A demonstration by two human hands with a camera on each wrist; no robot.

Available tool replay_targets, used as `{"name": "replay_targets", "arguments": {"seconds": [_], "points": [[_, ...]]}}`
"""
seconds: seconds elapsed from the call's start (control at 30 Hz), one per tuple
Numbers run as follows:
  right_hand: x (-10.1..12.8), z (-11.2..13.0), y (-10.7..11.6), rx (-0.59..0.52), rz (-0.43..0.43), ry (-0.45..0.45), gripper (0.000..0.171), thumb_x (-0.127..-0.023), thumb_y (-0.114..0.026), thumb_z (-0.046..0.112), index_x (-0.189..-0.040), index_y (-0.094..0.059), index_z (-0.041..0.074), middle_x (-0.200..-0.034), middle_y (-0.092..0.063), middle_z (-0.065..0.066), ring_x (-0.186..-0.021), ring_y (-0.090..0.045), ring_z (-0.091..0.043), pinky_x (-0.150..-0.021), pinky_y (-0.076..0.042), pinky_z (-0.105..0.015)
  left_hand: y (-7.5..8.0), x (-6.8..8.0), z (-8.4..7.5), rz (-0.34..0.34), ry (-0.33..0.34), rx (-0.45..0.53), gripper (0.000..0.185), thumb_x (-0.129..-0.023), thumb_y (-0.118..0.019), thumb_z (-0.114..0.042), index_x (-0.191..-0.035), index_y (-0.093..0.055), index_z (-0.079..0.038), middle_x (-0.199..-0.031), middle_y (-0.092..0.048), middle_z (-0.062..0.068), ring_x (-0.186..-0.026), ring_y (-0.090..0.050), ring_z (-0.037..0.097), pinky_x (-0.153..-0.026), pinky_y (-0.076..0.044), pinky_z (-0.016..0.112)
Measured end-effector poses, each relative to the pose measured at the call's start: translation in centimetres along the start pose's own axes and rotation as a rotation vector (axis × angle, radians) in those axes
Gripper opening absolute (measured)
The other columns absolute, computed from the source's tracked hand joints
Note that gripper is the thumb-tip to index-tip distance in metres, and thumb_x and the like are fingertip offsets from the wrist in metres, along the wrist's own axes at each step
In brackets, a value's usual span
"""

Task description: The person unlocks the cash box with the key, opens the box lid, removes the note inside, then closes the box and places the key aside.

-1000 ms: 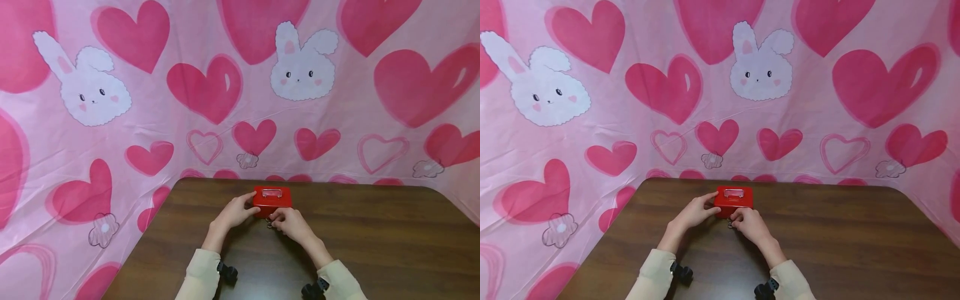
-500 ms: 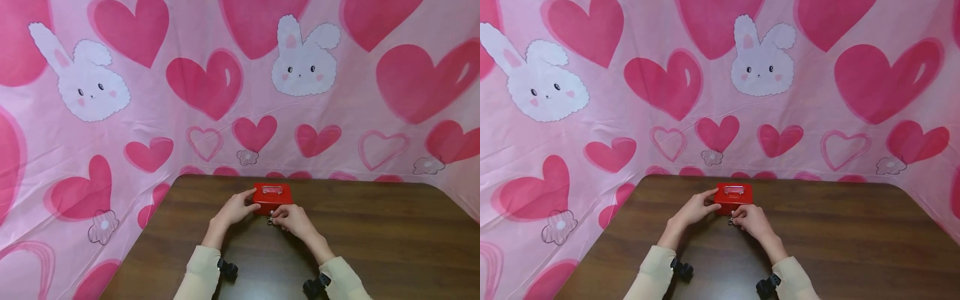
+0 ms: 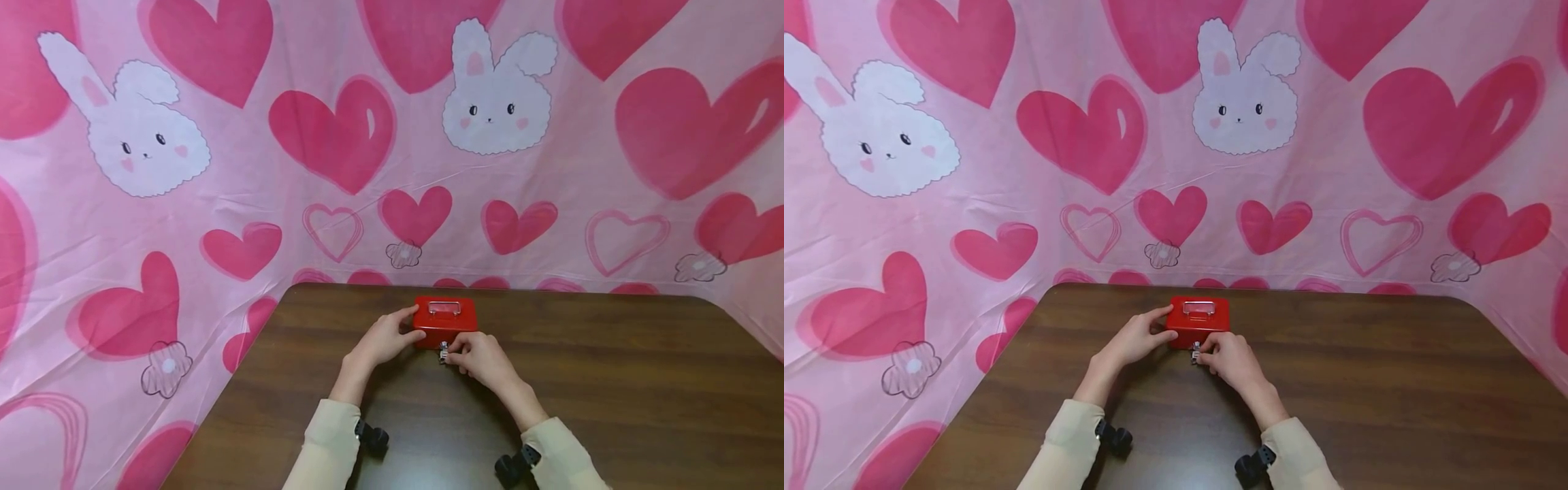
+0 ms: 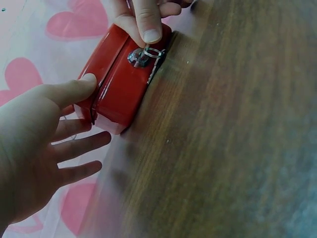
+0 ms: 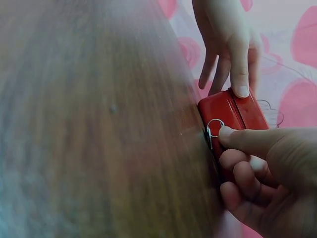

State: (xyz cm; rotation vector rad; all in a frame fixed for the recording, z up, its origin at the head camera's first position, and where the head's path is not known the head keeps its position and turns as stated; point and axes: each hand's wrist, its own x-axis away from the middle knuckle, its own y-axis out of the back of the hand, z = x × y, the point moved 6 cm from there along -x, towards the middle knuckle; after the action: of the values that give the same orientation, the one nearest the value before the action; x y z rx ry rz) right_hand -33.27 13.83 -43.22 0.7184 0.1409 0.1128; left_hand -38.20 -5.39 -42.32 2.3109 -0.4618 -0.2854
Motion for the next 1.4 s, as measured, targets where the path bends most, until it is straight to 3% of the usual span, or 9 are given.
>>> {"name": "replay_targets", "arguments": {"seconds": [0.17, 0.43, 0.63, 0.8, 1.0, 1.2, 1.4], "points": [[0.0, 0.3, 0.1, 0.045, 0.015, 0.015, 0.007, -0.083, -0.080, 0.016, -0.081, -0.073, 0.016, -0.058, -0.060, 0.000, -0.048, -0.052, -0.013, -0.047, -0.048, -0.027, 0.1, 0.0, 0.2, -0.005, 0.000, -0.012, 0.068, -0.092, -0.067, -0.046, -0.151, -0.044, -0.023, -0.137, -0.063, 0.004, -0.120, -0.062, 0.021, -0.106, -0.048, 0.047], [0.2, 1.5, 1.7, 0.112, 0.039, 0.092, 0.011, -0.087, -0.076, 0.016, -0.097, -0.074, 0.012, -0.066, -0.064, 0.002, -0.054, -0.055, -0.013, -0.053, -0.051, -0.027, 0.0, 0.0, 0.1, 0.006, -0.017, -0.024, 0.068, -0.093, -0.066, -0.046, -0.152, -0.042, -0.024, -0.139, -0.061, 0.003, -0.122, -0.061, 0.021, -0.107, -0.047, 0.049], [0.2, 2.3, 3.7, 0.164, -0.055, 0.186, 0.021, -0.087, -0.076, 0.020, -0.108, -0.074, 0.014, -0.077, -0.068, 0.006, -0.067, -0.056, -0.012, -0.064, -0.052, -0.026, 0.5, -0.1, -0.5, -0.013, -0.036, -0.068, 0.067, -0.093, -0.067, -0.043, -0.151, -0.043, -0.022, -0.138, -0.062, 0.004, -0.121, -0.061, 0.020, -0.108, -0.046, 0.048], [0.3, 2.3, 5.0, 0.168, -0.130, 0.210, 0.020, -0.087, -0.076, 0.019, -0.106, -0.075, 0.015, -0.094, -0.071, 0.000, -0.081, -0.061, -0.015, -0.077, -0.058, -0.036, 0.7, 0.0, -0.4, -0.018, -0.023, -0.073, 0.069, -0.092, -0.067, -0.045, -0.152, -0.042, -0.021, -0.136, -0.063, 0.003, -0.118, -0.062, 0.020, -0.106, -0.048, 0.049], [0.6, 0.9, 6.0, 0.171, -0.193, 0.142, 0.026, -0.088, -0.075, 0.019, -0.111, -0.072, 0.008, -0.103, -0.067, -0.009, -0.089, -0.063, -0.023, -0.083, -0.058, -0.044, 0.6, 0.3, 0.0, -0.026, -0.030, -0.088, 0.063, -0.091, -0.067, -0.046, -0.145, -0.052, -0.016, -0.132, -0.065, 0.004, -0.117, -0.063, 0.021, -0.103, -0.050, 0.047], [0.3, -0.4, 5.9, 0.148, -0.147, 0.075, 0.038, -0.089, -0.072, 0.020, -0.122, -0.065, 0.002, -0.116, -0.068, -0.018, -0.100, -0.065, -0.031, -0.091, -0.055, -0.051, 0.6, 0.5, 0.3, -0.006, -0.002, -0.115, 0.057, -0.091, -0.067, -0.048, -0.139, -0.059, -0.018, -0.126, -0.069, 0.001, -0.115, -0.065, 0.020, -0.101, -0.051, 0.046], [0.0, -1.4, 5.0, 0.152, -0.094, 0.023, 0.042, -0.090, -0.071, 0.024, -0.122, -0.065, -0.001, -0.114, -0.071, -0.019, -0.101, -0.065, -0.033, -0.093, -0.053, -0.054, 0.6, 0.5, 0.2, -0.001, -0.006, -0.144, 0.054, -0.092, -0.066, -0.048, -0.137, -0.061, -0.019, -0.123, -0.071, 0.000, -0.112, -0.066, 0.019, -0.101, -0.051, 0.046]]}}
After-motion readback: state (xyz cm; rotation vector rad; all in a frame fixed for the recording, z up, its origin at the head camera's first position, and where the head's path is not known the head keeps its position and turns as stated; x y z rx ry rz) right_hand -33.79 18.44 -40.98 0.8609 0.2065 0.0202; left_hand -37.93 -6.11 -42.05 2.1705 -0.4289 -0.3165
